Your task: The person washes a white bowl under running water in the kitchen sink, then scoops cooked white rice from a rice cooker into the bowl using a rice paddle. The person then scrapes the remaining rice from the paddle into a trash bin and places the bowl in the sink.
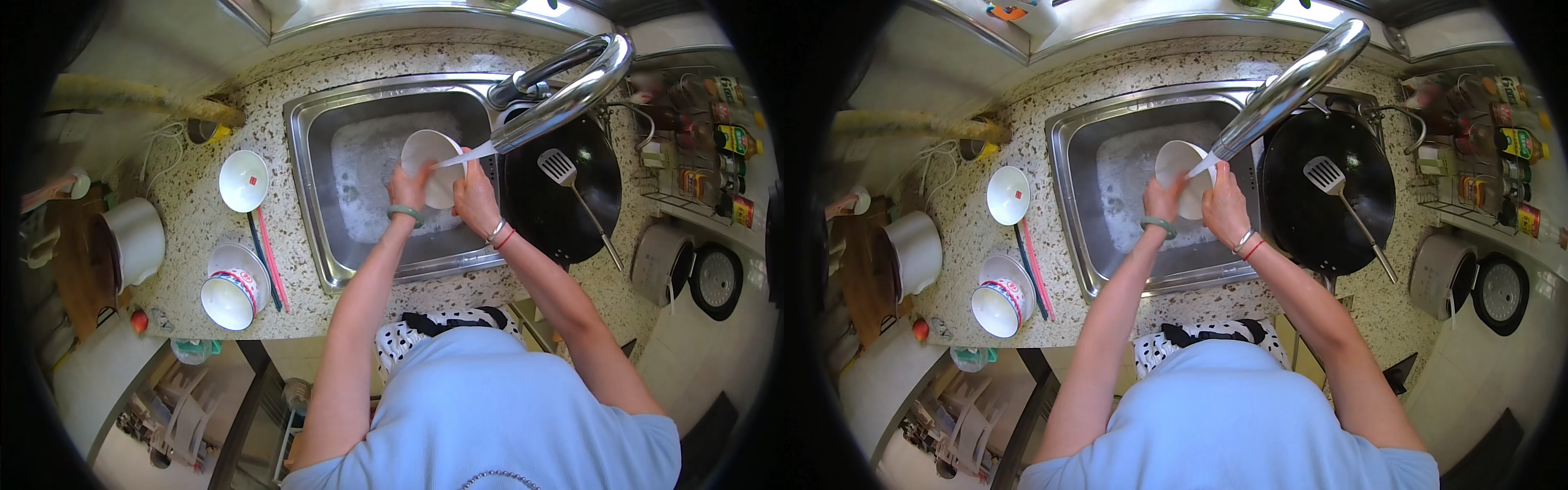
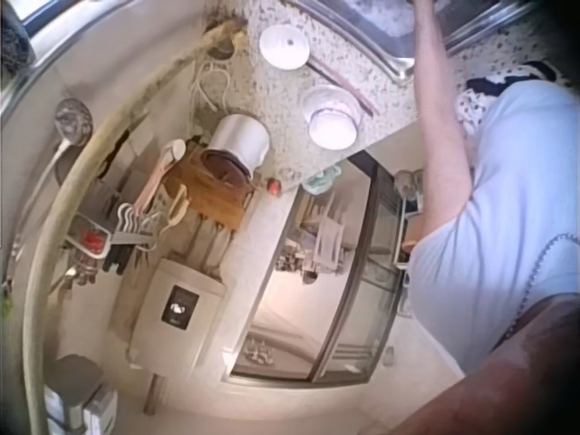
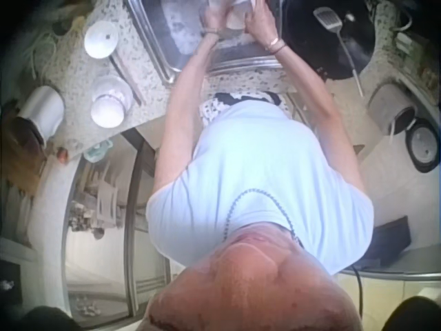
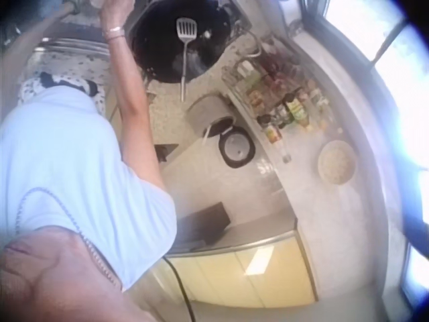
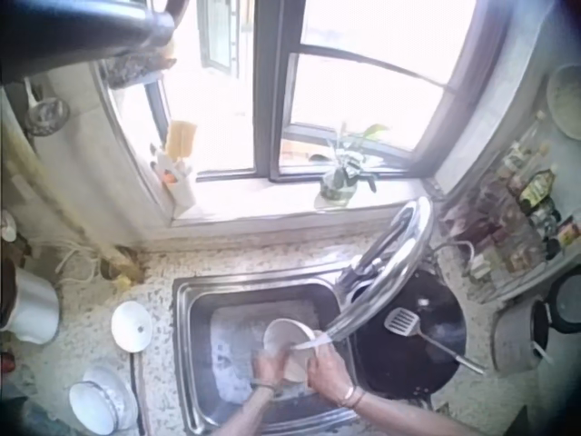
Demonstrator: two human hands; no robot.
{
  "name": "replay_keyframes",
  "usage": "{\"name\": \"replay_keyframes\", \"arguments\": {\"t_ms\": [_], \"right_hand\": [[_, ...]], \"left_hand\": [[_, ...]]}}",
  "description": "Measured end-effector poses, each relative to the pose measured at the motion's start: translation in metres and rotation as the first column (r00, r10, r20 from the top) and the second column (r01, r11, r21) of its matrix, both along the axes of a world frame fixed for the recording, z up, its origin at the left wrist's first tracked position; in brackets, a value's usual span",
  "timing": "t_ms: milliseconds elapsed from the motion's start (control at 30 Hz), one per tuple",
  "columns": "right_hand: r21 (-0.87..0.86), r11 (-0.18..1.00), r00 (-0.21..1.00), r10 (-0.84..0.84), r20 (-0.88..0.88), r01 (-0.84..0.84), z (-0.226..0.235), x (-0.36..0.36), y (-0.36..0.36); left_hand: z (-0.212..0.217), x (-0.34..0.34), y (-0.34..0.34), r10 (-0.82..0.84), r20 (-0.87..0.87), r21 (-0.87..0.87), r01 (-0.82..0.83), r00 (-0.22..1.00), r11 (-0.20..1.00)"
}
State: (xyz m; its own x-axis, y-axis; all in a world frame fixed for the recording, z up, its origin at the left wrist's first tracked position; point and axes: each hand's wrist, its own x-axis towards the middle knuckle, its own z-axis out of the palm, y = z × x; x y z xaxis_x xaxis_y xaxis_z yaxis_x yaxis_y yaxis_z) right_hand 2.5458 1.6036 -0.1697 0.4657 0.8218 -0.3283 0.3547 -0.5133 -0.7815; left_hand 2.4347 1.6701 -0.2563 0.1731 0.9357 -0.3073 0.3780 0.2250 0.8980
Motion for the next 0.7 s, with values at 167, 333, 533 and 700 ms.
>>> {"name": "replay_keyframes", "arguments": {"t_ms": [167, 333, 533, 700], "right_hand": [[-0.101, 0.995, 0.981, -0.041, -0.188, 0.022, 0.021, 0.001, 0.003], [-0.26, 0.962, 0.901, -0.19, -0.391, 0.09, 0.026, 0.005, 0.007], [-0.213, 0.938, 0.779, -0.345, -0.524, 0.272, -0.005, 0.007, -0.024], [-0.051, 0.995, 0.995, 0.082, -0.052, -0.085, 0.017, -0.005, -0.028]], "left_hand": [[0.021, 0.0, 0.024, -0.17, -0.367, 0.022, 0.191, 0.914, 0.981], [-0.017, -0.01, -0.005, 0.052, -0.111, -0.094, -0.063, 0.992, 0.994], [-0.006, 0.013, -0.059, 0.217, 0.241, -0.478, -0.079, 0.946, 0.875], [-0.027, -0.003, -0.03, -0.015, 0.008, -0.381, 0.017, 1.0, 0.925]]}}
